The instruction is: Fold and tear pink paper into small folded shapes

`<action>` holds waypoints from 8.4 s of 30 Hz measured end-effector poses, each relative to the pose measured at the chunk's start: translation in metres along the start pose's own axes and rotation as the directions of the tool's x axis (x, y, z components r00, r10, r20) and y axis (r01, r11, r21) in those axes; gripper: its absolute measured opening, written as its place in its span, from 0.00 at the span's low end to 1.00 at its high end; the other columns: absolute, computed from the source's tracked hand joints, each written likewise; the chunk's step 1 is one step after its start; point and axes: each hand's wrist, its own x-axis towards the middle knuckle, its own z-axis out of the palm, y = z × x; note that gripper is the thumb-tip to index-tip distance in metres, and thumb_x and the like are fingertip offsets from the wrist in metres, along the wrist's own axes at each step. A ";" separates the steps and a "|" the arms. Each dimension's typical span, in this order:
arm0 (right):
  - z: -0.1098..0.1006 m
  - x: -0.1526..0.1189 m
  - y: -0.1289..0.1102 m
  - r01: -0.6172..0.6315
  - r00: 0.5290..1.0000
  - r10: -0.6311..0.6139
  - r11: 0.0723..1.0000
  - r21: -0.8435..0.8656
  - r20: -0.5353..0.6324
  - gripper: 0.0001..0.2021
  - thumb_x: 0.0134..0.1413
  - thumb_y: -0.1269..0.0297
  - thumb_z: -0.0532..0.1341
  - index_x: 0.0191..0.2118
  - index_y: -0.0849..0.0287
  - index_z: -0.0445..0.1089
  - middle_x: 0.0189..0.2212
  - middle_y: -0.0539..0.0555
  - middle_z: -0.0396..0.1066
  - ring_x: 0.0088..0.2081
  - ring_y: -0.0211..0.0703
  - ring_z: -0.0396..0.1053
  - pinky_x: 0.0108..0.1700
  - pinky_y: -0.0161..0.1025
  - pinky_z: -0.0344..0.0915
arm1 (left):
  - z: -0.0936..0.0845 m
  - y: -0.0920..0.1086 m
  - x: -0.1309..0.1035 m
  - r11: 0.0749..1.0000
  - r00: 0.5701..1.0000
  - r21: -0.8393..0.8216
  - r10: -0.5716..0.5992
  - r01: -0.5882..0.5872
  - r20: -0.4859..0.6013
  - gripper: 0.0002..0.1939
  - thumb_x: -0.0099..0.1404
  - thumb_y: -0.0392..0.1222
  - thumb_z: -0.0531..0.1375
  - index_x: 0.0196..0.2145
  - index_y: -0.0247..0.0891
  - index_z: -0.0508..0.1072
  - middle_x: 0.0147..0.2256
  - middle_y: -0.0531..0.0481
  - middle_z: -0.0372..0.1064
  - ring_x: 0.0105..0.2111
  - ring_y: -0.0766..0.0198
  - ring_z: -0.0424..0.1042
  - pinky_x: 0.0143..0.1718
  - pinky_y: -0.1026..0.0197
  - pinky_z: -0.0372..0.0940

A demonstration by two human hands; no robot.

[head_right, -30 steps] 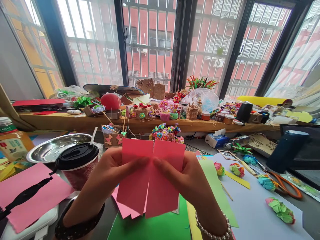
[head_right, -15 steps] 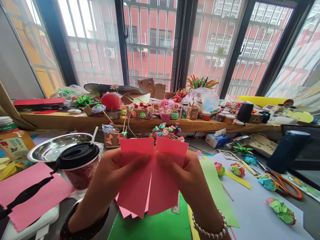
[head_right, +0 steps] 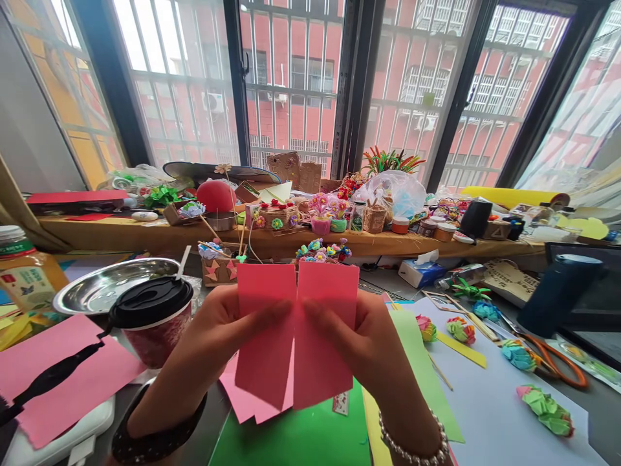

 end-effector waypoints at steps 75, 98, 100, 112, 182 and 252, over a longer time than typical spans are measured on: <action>0.000 -0.003 0.011 0.015 0.999 -0.011 0.995 0.098 -0.036 0.12 0.36 0.59 0.67 0.16 0.61 0.69 0.11 0.47 0.64 0.15 0.31 0.59 0.14 0.24 0.53 | -0.009 -0.003 0.001 0.956 0.963 0.205 0.163 -0.208 0.212 0.06 0.53 0.37 0.59 0.21 0.34 0.69 0.22 0.53 0.64 0.24 0.67 0.62 0.23 0.69 0.59; 0.002 -0.005 0.005 0.020 0.992 -0.026 0.999 -0.048 -0.122 0.15 0.37 0.54 0.65 0.16 0.61 0.68 0.12 0.48 0.64 0.16 0.33 0.59 0.15 0.28 0.54 | -0.001 -0.007 0.000 0.985 0.987 0.102 0.126 -0.136 0.101 0.07 0.52 0.40 0.61 0.21 0.34 0.71 0.21 0.53 0.67 0.22 0.67 0.64 0.21 0.70 0.59; 0.001 -0.005 0.002 -0.006 0.997 0.002 0.998 -0.055 -0.071 0.13 0.36 0.55 0.65 0.18 0.61 0.70 0.15 0.49 0.68 0.17 0.35 0.63 0.16 0.29 0.57 | -0.003 -0.005 0.001 0.996 0.989 0.060 0.062 -0.070 0.138 0.06 0.52 0.40 0.61 0.23 0.34 0.72 0.22 0.52 0.68 0.22 0.67 0.65 0.22 0.69 0.60; -0.001 -0.005 0.000 0.003 1.000 -0.002 0.992 -0.122 0.006 0.13 0.35 0.55 0.66 0.18 0.61 0.69 0.17 0.51 0.69 0.19 0.38 0.65 0.17 0.30 0.59 | -0.006 0.000 -0.001 0.994 0.991 0.109 0.007 -0.022 0.133 0.07 0.49 0.40 0.63 0.27 0.34 0.73 0.27 0.49 0.73 0.26 0.63 0.70 0.25 0.66 0.64; -0.002 0.033 0.021 0.112 0.980 -0.069 0.967 0.230 -0.188 0.11 0.31 0.58 0.68 0.20 0.61 0.72 0.15 0.49 0.70 0.16 0.34 0.64 0.15 0.28 0.60 | -0.044 -0.019 0.037 0.567 0.908 0.815 -0.269 -0.121 0.322 0.17 0.57 0.50 0.52 0.20 0.34 0.67 0.17 0.55 0.59 0.17 0.71 0.56 0.15 0.68 0.48; -0.007 0.030 0.024 0.598 0.742 -0.669 0.687 -0.413 -0.038 0.12 0.48 0.71 0.59 0.36 0.47 0.74 0.37 0.47 0.74 0.40 0.45 0.71 0.45 0.45 0.66 | -0.023 -0.018 0.033 0.999 0.982 -0.027 -0.026 0.032 0.189 0.13 0.56 0.45 0.59 0.30 0.31 0.73 0.28 0.46 0.74 0.30 0.64 0.73 0.35 0.63 0.67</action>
